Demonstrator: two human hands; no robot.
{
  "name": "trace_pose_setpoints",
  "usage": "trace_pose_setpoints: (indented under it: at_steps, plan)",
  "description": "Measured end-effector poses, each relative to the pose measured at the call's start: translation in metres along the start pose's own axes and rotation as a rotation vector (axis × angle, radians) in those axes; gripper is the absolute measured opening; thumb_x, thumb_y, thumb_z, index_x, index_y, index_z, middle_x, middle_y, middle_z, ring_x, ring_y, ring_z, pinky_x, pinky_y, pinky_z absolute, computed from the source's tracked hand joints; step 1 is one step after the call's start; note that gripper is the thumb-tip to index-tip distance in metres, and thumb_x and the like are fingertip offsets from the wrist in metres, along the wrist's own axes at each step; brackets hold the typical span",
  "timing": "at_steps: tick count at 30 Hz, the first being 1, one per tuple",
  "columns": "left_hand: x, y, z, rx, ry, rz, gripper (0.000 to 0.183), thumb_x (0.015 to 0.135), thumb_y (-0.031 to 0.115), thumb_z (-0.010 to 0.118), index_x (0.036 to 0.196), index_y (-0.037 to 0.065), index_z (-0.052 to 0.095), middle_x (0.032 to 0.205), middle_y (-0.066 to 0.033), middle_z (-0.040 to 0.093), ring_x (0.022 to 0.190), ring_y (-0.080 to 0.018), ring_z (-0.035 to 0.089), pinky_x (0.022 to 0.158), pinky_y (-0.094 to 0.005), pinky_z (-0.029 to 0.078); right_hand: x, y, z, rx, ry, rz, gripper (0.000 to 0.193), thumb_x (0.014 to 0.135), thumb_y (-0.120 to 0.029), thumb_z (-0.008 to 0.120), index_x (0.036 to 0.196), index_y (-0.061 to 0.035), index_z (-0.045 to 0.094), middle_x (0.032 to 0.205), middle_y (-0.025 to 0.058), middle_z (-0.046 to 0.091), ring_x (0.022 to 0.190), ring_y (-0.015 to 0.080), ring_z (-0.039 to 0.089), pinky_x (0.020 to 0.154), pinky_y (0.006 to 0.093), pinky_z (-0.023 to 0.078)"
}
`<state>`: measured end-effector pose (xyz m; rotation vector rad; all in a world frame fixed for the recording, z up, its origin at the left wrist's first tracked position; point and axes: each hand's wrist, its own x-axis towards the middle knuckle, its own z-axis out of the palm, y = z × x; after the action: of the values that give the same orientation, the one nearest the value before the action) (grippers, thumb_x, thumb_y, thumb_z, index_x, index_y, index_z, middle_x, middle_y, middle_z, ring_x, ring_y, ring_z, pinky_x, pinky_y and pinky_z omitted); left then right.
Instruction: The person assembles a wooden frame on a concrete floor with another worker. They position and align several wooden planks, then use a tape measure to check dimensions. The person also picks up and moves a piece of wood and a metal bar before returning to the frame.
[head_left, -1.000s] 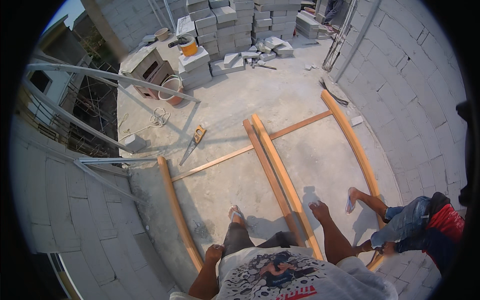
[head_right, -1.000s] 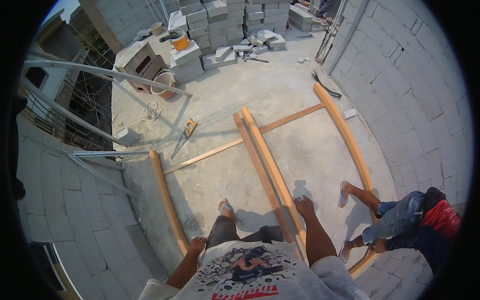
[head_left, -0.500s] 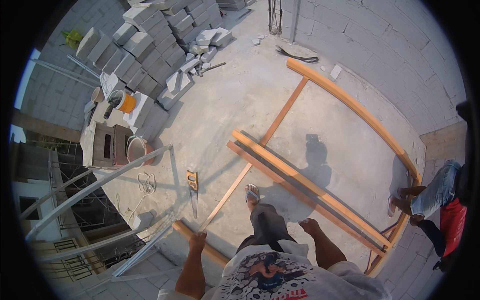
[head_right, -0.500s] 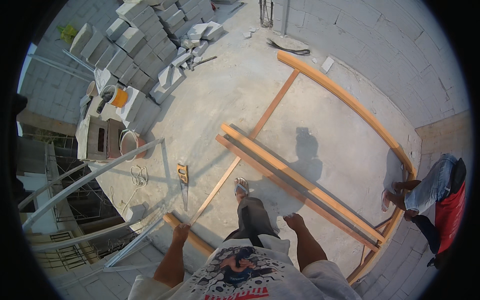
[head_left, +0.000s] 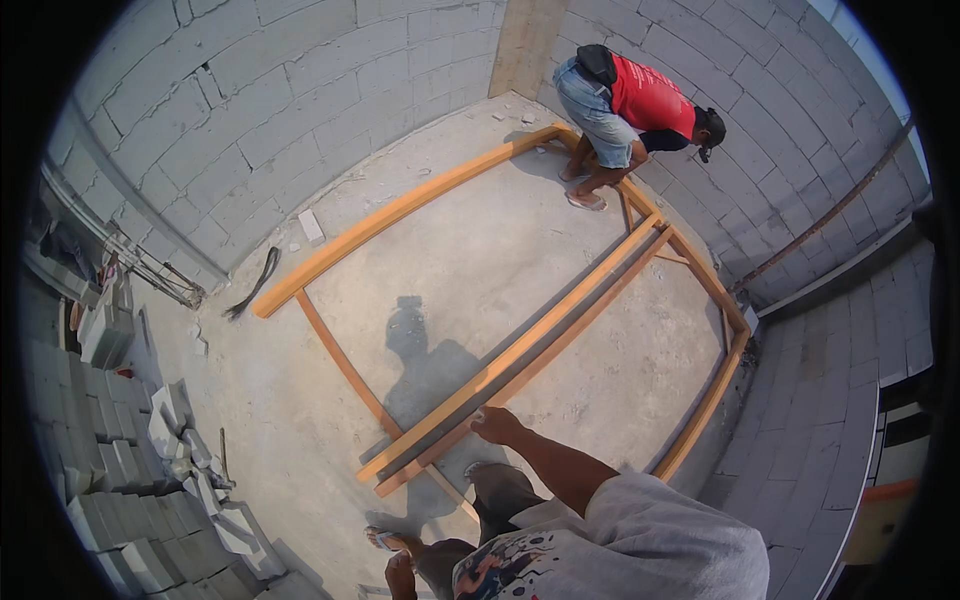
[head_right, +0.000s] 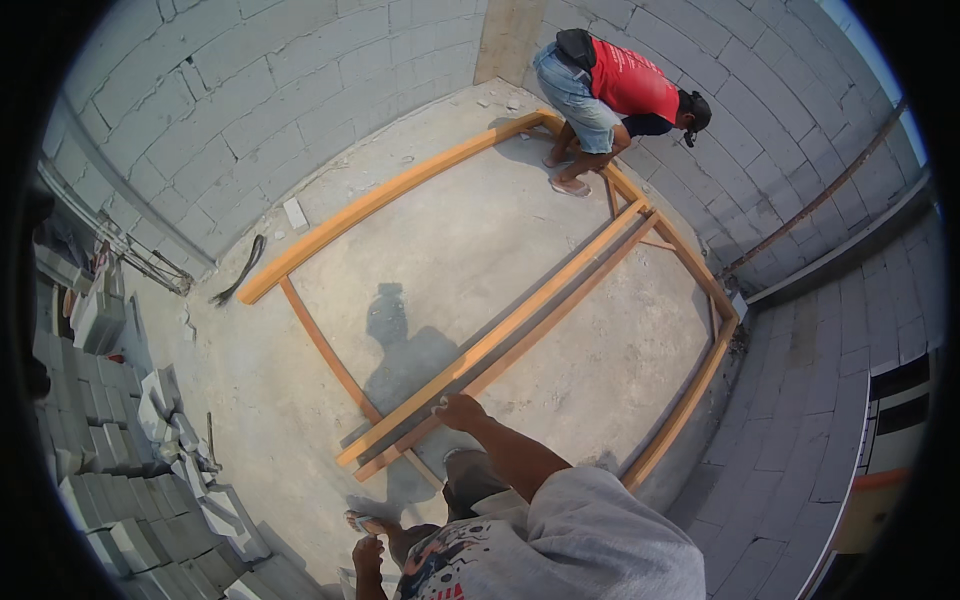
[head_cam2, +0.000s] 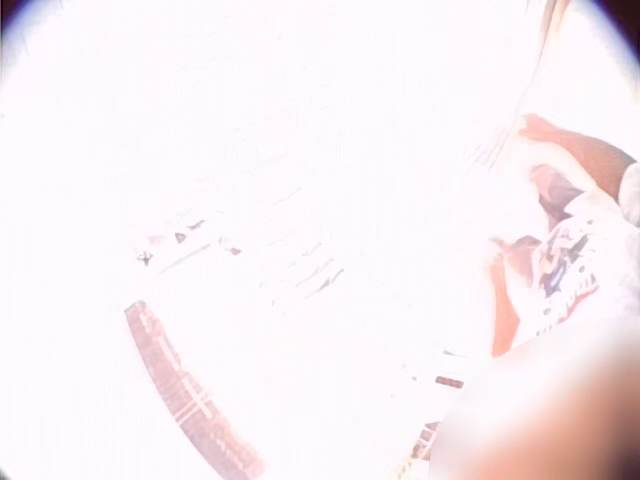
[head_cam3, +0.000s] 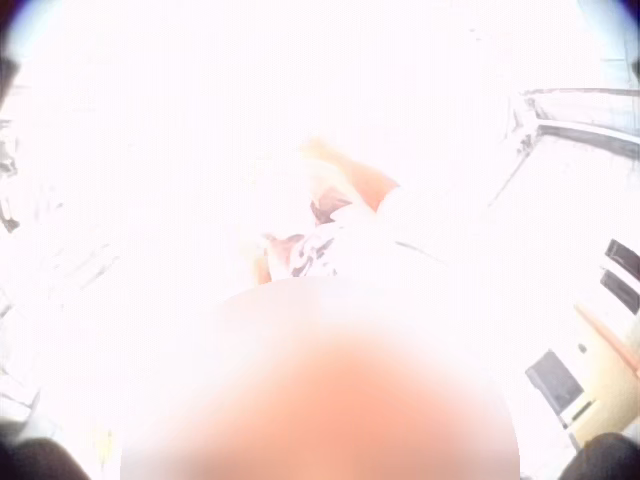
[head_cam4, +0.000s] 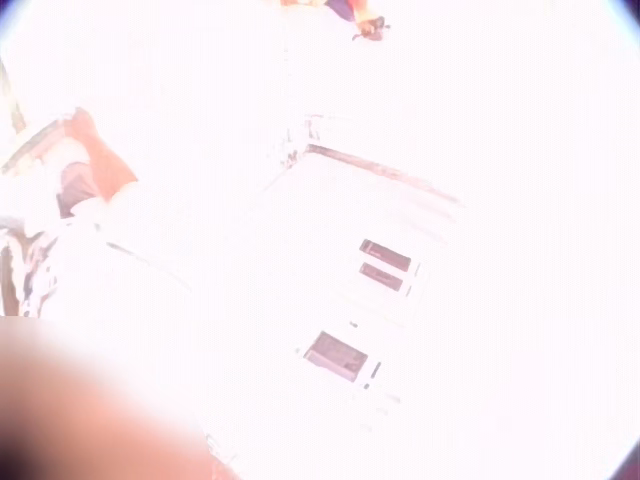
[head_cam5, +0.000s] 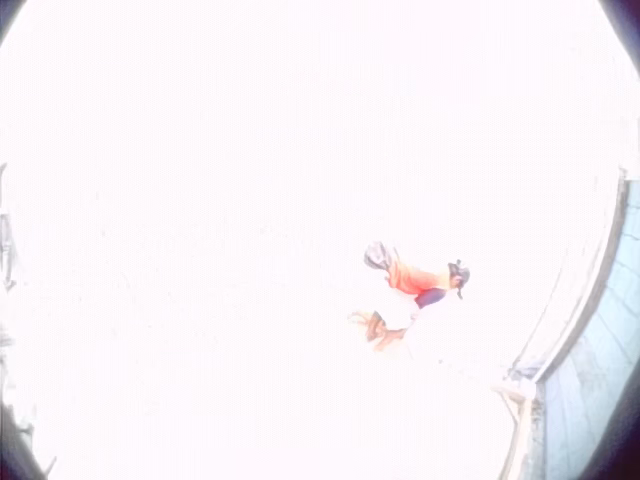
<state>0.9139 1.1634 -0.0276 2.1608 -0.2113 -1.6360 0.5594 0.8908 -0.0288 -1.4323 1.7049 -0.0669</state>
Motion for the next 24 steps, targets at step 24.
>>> trace_pose_setpoints:
  at_steps: [24]
  plan:
    - [0.145, 0.188, -0.118, 0.956, -0.272, 0.468, 0.055, 0.090, 0.037, 0.062, 0.122, -0.007, 0.058, 0.111, -0.0229, 0.066, 0.106, -0.0299, 0.063, 0.092, -0.0368, 0.048, -0.244, -0.028, 0.359, 0.601, 0.183, 0.723, 0.053, 0.083, -0.048, 0.063, 0.105, -0.0002, 0.069, 0.103, 0.0223, 0.069, 0.101, 0.0347, 0.066, 0.088, 0.0417, 0.050]
